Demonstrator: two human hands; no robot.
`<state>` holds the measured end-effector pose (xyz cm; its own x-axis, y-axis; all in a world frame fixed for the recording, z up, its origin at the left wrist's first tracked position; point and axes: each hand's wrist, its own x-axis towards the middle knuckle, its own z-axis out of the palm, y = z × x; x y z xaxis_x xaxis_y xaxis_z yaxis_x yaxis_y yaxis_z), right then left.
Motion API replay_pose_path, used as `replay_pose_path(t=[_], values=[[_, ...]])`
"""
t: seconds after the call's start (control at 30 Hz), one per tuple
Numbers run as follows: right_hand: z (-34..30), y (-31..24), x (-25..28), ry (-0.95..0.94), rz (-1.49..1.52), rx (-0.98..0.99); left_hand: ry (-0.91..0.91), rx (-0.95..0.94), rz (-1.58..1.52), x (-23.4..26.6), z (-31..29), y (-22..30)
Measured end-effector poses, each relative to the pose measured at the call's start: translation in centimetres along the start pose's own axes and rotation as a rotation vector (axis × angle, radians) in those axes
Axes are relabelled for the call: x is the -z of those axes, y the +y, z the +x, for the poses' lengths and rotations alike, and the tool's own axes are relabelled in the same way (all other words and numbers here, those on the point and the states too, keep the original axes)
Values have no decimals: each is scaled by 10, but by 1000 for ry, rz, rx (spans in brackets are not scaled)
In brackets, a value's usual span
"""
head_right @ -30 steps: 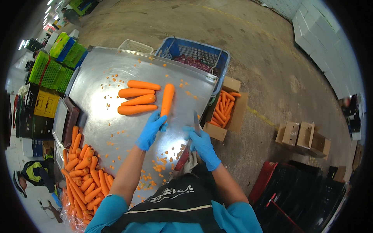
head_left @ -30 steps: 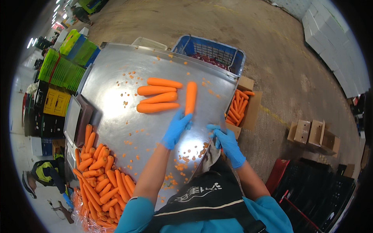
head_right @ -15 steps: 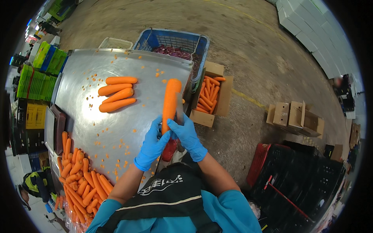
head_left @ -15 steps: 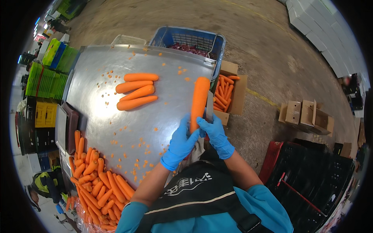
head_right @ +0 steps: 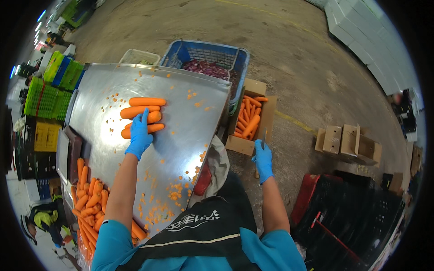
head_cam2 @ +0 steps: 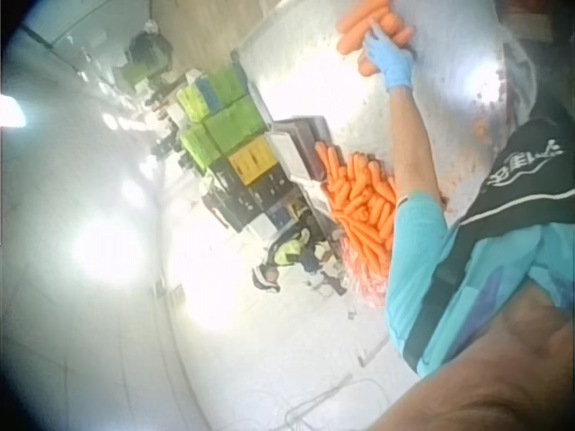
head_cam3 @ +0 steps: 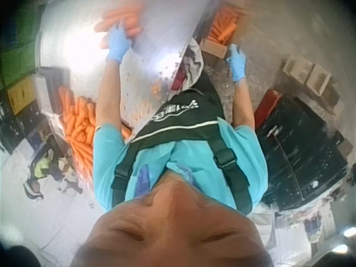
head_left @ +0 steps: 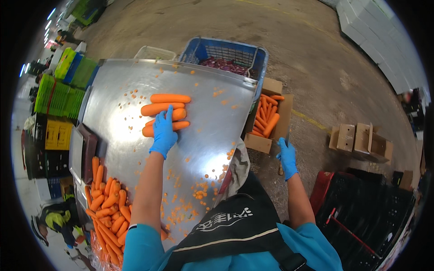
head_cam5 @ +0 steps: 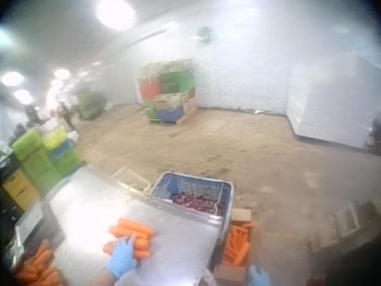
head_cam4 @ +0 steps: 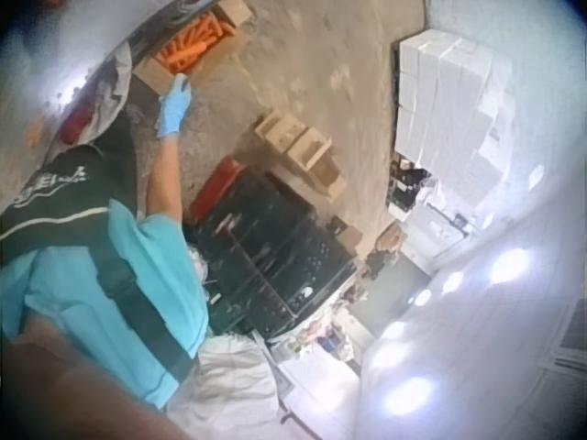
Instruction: The person trims the ends of carrots using a knife and sorts them into piles on a metal table.
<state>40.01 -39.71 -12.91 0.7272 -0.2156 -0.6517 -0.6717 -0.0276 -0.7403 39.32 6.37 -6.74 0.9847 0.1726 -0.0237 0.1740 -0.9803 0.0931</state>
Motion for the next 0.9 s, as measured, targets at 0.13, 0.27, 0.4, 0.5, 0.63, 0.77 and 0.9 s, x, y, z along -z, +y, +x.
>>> replay_pose_path(t=[0.13, 0.27, 0.4, 0.5, 0.63, 0.77, 0.9], values=[[-10, 36, 8, -94, -60, 40, -64, -155, 18, -12, -14, 7], [-25, 41, -3, -176, 10, 7, -136, -398, -158, 6, -54, 13], [-39, 29, -10, -247, -101, 70, -37, -267, -388, 36, -101, 6], [-29, 39, -3, -304, -86, 126, 55, 473, -956, 68, -113, 9], [-33, 35, -14, -342, -138, 119, -28, 694, -972, 53, -109, 10], [-41, 43, -20, -389, -194, 173, 18, 638, -628, 14, -107, 2], [-32, 75, -8, -352, -166, 162, -63, 644, -543, 21, -105, -12]])
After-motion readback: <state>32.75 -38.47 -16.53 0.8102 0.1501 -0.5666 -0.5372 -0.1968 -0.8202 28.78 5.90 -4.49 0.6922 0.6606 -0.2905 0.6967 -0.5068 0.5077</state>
